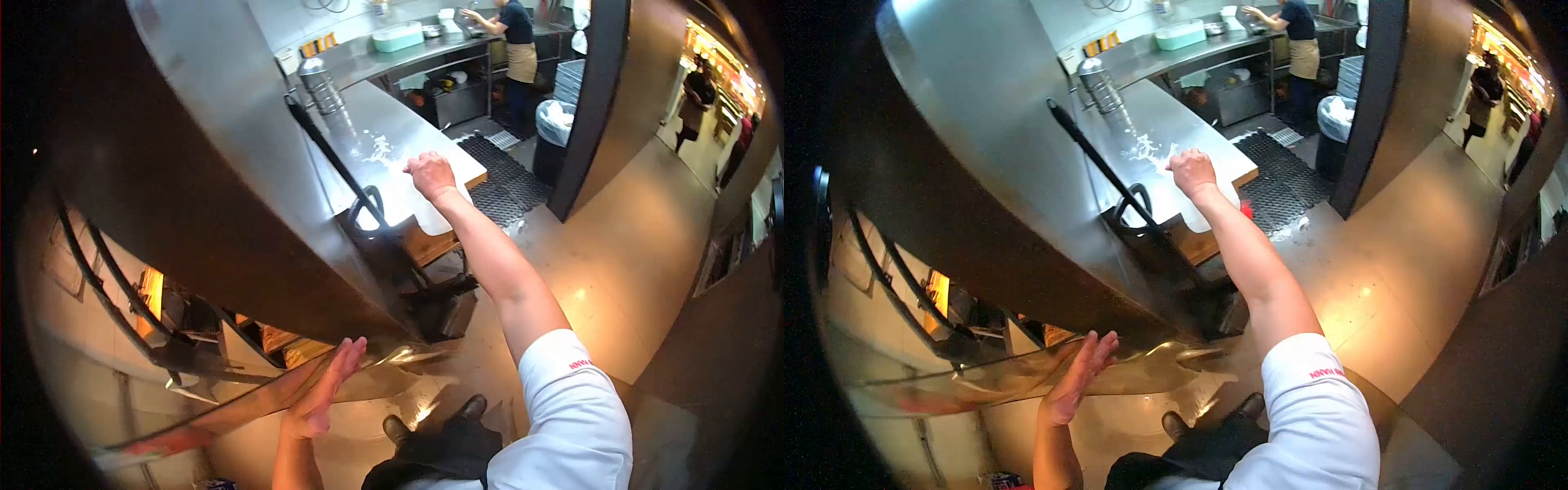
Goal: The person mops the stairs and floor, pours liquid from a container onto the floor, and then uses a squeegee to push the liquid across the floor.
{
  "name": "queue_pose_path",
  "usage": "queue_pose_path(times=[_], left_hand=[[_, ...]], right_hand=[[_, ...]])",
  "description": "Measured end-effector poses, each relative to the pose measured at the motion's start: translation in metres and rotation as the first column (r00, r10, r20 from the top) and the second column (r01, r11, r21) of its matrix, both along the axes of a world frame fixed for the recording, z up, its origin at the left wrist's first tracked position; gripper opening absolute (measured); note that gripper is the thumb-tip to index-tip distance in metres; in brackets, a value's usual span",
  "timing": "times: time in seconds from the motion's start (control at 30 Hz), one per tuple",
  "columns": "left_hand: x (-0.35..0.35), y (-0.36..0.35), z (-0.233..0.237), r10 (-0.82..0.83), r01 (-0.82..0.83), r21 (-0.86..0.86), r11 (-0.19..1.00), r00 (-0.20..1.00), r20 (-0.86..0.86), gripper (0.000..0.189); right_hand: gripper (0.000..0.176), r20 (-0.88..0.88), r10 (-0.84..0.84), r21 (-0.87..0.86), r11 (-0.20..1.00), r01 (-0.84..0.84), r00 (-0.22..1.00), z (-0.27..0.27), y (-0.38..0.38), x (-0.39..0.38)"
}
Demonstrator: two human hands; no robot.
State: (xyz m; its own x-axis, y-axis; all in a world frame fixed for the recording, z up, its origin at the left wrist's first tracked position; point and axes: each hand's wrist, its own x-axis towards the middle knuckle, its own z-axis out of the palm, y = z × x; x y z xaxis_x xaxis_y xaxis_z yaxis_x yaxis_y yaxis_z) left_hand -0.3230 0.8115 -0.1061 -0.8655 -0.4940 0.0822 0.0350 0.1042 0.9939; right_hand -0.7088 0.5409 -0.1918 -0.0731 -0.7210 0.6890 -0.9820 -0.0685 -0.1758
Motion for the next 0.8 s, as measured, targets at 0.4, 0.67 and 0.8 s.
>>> queue_pose_path(times=[0.4, 0.67, 0.8], left_hand=[[0.066, 0.022, -0.033, 0.011, -0.008, -0.227, 0.974, 1.0, 0.01, 0.112], [0.072, 0.025, -0.036, 0.062, -0.081, -0.118, 0.99, 0.985, -0.16, 0.092], [0.076, 0.019, -0.017, 0.028, -0.029, 0.016, 0.999, 0.999, 0.026, 0.096]], right_hand=[[0.028, -0.256, 0.01, -0.242, 0.967, -0.075, 0.967, 0.018, -0.026, 0.044], [0.015, -0.055, 0.242, 0.025, 0.97, -0.241, 0.969, -0.026, -0.055, 0.038], [0.033, 0.095, 0.321, -0.072, 0.946, -0.315, 0.942, -0.03, -0.045, 0.037]])
